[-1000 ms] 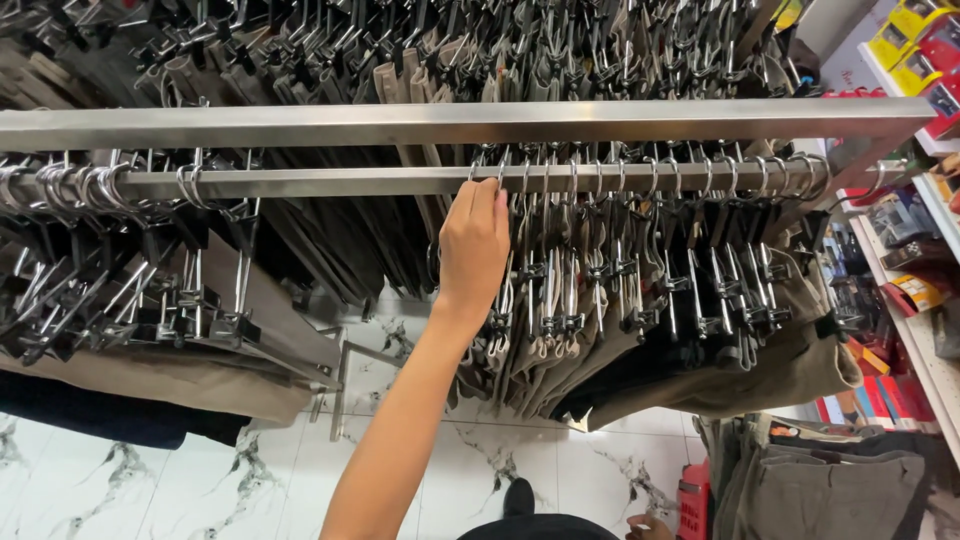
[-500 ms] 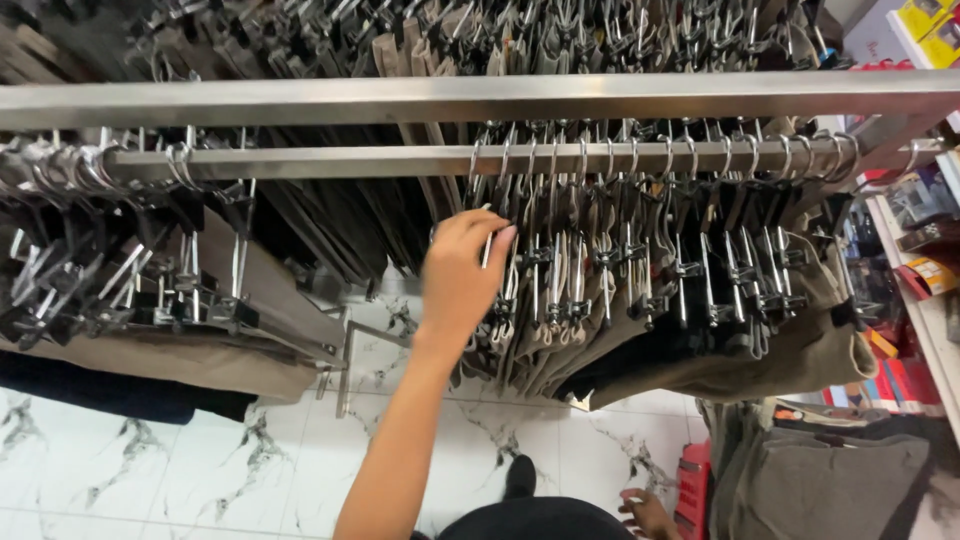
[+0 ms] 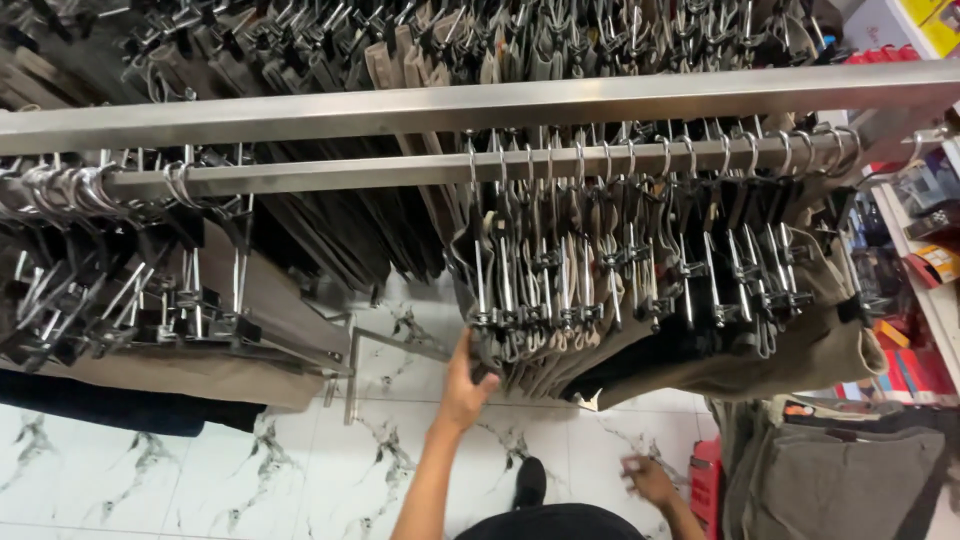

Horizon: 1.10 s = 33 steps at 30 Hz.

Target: The person removes a pair of pants from a hanger on a clothing rack, folds the pants by hand, and then places them onto a new hanger.

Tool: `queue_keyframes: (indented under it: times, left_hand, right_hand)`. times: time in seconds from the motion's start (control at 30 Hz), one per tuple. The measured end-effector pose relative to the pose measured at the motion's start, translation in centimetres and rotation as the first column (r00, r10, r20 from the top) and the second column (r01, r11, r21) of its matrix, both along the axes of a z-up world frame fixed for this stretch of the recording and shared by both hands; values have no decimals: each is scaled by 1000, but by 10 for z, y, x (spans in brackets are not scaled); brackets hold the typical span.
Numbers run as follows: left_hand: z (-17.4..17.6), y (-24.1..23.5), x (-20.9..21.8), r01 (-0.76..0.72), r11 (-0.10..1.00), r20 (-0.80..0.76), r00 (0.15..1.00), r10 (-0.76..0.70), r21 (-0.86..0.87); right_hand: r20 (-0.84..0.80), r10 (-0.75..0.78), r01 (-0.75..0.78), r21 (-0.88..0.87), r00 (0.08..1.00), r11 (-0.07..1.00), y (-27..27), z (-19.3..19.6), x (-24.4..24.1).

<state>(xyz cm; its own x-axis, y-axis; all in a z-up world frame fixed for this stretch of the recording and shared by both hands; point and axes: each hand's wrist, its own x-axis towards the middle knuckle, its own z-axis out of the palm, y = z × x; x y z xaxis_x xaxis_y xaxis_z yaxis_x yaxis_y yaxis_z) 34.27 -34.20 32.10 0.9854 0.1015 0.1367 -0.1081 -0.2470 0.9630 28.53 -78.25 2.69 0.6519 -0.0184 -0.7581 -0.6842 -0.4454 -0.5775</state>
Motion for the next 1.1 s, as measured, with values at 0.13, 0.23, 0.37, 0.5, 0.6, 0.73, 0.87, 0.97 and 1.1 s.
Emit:
queue_keyframes:
  times: [0.13, 0.23, 0.37, 0.5, 0.6, 0.73, 0.87, 0.97, 1.1]
  left_hand:
    - [15, -10, 3, -132, 982, -182, 977, 106, -138]
    - [12, -34, 15, -183, 983, -249, 951, 182, 20]
    - [20, -47, 16, -296, 955, -150, 945, 291, -10]
    - [30, -29, 16, -342, 938, -87, 934, 347, 64]
    - [2, -25, 14, -404, 904, -99, 903, 419, 137]
    - [-37, -48, 21, -360, 930, -167, 915, 367, 76]
    - [-3, -39, 9, -386, 923, -157, 911, 381, -1]
    - [-11, -36, 11, -412, 911, -135, 901, 413, 34]
    - [6, -47, 10, -366, 928, -103, 923, 372, 70]
  right_hand:
    - [248, 132, -125, -47, 960, 991, 57, 104, 58]
    - [276, 52, -39, -53, 960, 998, 135, 260, 74]
    - [400, 140, -84, -153, 906, 985, 194, 286, 101]
    - [408, 46, 64, -254, 912, 965, 211, 264, 108]
    - [452, -11, 172, -317, 892, 933, 195, 265, 110]
    - [526, -8, 177, -272, 851, 946, 194, 230, 119]
    - [540, 58, 162, -351, 839, 922, 179, 223, 116]
    - [514, 79, 146, -384, 854, 912, 173, 223, 117]
    - [518, 135, 111, -416, 844, 903, 177, 234, 112]
